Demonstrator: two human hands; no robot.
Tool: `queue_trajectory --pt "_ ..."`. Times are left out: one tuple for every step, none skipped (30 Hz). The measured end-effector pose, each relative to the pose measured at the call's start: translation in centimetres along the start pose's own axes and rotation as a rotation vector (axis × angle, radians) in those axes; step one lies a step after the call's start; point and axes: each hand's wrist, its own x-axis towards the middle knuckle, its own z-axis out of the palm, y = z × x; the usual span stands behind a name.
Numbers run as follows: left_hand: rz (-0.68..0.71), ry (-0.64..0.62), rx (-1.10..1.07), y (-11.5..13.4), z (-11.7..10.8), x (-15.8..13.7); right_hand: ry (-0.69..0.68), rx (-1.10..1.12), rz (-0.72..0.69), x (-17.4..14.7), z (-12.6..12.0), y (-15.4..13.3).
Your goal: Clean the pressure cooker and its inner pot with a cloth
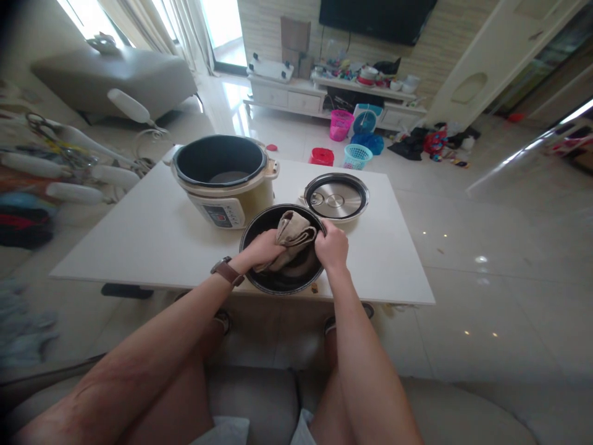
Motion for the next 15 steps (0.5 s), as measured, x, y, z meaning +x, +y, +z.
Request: queue_trajectory --pt "0.023 0.016 0.003 0.1 0.1 -0.2 0.011 0.000 -0.020 -0.1 -0.2 0.0" --pt "0.061 0.024 0.015 0.3 0.4 -0.5 0.021 -0.006 -0.032 -0.1 -0.3 0.0" --pt "0.108 0.025 0.031 0.5 0.7 -0.9 0.032 -0.019 -0.037 -0.2 -0.5 0.0" --pt "0.158 0.018 0.048 0.9 1.2 -1.3 0.044 -0.034 -0.040 -0.2 -0.6 0.1" --pt "0.204 0.002 0.066 1.3 1.6 -1.7 0.059 -0.044 -0.049 -0.2 -0.6 0.1" --pt "0.243 -0.020 0.081 1.6 2.1 -2.1 0.082 -0.044 -0.070 -0.2 -0.6 0.2" --pt "0.277 -0.040 0.092 1.9 2.6 -2.4 0.116 -0.032 -0.104 -0.2 -0.5 0.4" --pt "0.303 -0.058 0.097 2.2 3.1 -2.7 0.160 -0.009 -0.151 -0.1 -0.3 0.5" --pt "0.323 -0.068 0.097 2.3 3.5 -2.8 0.206 0.020 -0.207 -0.1 -0.1 0.7" --pt "0.342 -0.069 0.092 2.4 3.9 -2.8 0.251 0.048 -0.262 -0.1 0.2 0.8" --pt "0.359 -0.064 0.082 2.3 4.2 -2.7 0.288 0.070 -0.307 -0.2 0.4 0.9" --pt "0.374 -0.057 0.069 2.2 4.5 -2.6 0.313 0.082 -0.341 -0.2 0.6 0.9" --pt "0.381 -0.047 0.058 2.1 4.9 -2.4 0.324 0.086 -0.363 -0.3 0.7 0.9" --pt "0.384 -0.032 0.052 2.0 5.2 -2.2 0.328 0.087 -0.379 -0.4 0.8 0.8" --pt "0.382 -0.015 0.053 2.0 5.5 -2.0 0.328 0.089 -0.392 -0.5 0.8 0.7"
